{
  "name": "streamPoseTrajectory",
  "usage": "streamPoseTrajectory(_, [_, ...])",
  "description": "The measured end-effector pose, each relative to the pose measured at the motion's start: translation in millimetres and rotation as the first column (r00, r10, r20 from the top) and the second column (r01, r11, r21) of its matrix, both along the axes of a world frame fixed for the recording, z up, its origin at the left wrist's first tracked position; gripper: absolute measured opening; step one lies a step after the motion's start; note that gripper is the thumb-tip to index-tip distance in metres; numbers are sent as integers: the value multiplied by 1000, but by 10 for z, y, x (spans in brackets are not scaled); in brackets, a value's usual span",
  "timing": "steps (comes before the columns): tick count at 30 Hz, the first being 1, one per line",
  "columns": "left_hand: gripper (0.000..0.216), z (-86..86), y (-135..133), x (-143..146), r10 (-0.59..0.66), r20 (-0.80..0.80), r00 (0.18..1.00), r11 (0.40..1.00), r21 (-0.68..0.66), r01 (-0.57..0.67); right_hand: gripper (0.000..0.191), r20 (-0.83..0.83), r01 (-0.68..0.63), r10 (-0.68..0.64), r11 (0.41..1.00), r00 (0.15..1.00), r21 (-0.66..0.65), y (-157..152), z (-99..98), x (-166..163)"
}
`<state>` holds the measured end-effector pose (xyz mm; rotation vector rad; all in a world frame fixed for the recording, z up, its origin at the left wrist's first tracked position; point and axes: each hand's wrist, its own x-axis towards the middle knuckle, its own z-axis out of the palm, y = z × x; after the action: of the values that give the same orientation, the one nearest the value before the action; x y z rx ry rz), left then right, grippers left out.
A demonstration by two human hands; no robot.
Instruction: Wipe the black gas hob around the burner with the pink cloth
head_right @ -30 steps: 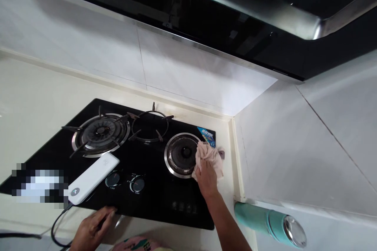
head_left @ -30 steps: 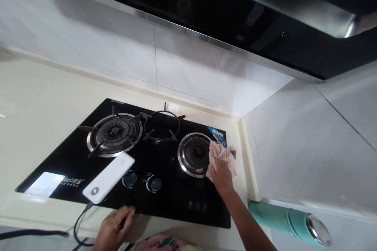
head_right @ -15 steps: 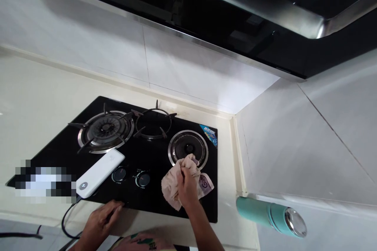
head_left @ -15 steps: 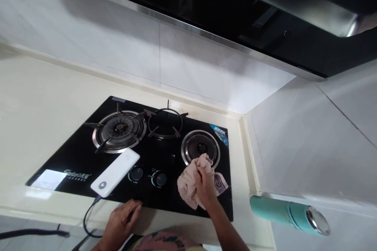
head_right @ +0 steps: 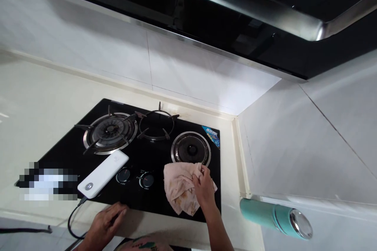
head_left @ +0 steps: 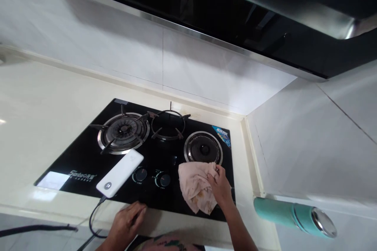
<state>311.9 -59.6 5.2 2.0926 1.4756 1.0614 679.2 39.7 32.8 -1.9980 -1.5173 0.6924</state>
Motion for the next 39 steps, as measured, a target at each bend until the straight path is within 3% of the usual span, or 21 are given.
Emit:
streamPoseTrajectory(2, [24,95,-30,83,-58,56,997,994,-93,63,49,-111,16,-18,1000,994,-14,-124,3,132])
streamPoseTrajectory(5, [24,273,49,367,-131,138,982,956,-245,162,38,-210,-64,71,997,975,40,-224,132,224])
streamPoseTrajectory(8, [47,436,345,757,-137,201,970,865,-453,216,26,-253,-119,145,986,956,116,-274,282,182])
streamPoseTrajectory(11, [71,566,732,1067,-91,172,981,772,-610,178,18,-307,-160,205,973,929,166,-363,370,131])
streamPoseTrajectory(15, [66,686,1039,1247,-153,96,984,647,-743,173,21,-445,-151,202,977,872,149,-542,422,167])
streamPoseTrajectory(17, [43,738,1064,1293,-175,88,981,663,-726,183,27,-508,-80,127,990,852,113,-617,456,210])
streamPoseTrajectory(19, [23,811,1040,1339,-151,131,980,729,-654,200,33,-528,8,32,997,849,73,-663,513,255])
streamPoseTrajectory(24, [18,1107,979,1392,-130,257,958,866,-440,236,43,-547,83,-30,994,837,71,-665,720,352])
streamPoseTrajectory(27, [19,1214,979,1320,-148,95,984,916,-362,173,37,-532,42,19,994,847,101,-639,722,368])
streamPoseTrajectory(29, [19,1212,976,1252,-163,-98,982,920,-375,115,30,-472,8,30,997,881,79,-630,613,360])
streamPoseTrajectory(33, [16,1134,936,1190,-304,-392,868,873,-480,88,24,-395,-17,-6,998,919,-54,-654,296,334])
streamPoseTrajectory(36, [21,1098,929,1223,-336,-437,834,862,-501,85,24,-386,5,-41,995,922,-95,-682,225,341])
streamPoseTrajectory(39, [30,1072,1007,1269,-326,-457,827,865,-497,66,25,-369,28,-41,999,928,-40,-686,331,376])
